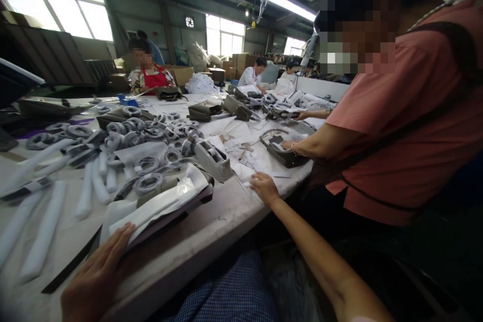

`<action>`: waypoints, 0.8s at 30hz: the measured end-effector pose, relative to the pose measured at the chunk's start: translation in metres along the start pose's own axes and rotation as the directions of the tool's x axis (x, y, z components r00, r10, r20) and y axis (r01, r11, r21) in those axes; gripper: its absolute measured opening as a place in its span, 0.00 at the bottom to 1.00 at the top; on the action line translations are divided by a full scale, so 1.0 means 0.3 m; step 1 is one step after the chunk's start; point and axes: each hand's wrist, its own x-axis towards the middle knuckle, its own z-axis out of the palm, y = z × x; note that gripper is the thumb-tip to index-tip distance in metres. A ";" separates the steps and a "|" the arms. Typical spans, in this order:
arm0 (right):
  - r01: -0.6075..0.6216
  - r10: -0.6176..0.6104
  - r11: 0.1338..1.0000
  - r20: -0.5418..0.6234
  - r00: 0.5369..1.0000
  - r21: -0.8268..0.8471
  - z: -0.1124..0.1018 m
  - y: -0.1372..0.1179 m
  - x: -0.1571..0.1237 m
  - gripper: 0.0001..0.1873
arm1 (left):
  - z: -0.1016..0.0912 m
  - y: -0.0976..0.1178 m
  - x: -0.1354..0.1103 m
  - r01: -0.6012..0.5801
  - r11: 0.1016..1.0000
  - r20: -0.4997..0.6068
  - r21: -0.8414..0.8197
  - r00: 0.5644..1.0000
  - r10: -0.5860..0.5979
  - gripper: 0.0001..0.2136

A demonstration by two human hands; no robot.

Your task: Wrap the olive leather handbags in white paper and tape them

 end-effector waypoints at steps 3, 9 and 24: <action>0.037 -0.036 0.999 -0.010 0.999 0.014 0.009 0.000 0.010 0.06 | -0.009 0.003 0.005 -0.004 1.000 -0.005 0.010 1.000 0.004 0.27; 0.045 -0.042 0.997 -0.053 0.998 0.061 -0.027 -0.063 0.016 0.10 | -0.020 0.010 0.013 0.002 1.000 0.001 0.003 1.000 -0.002 0.27; -0.109 0.037 0.890 0.168 0.985 0.443 -0.037 -0.400 -0.144 0.22 | -0.005 -0.001 -0.007 0.079 0.995 -0.029 -0.063 0.996 -0.080 0.26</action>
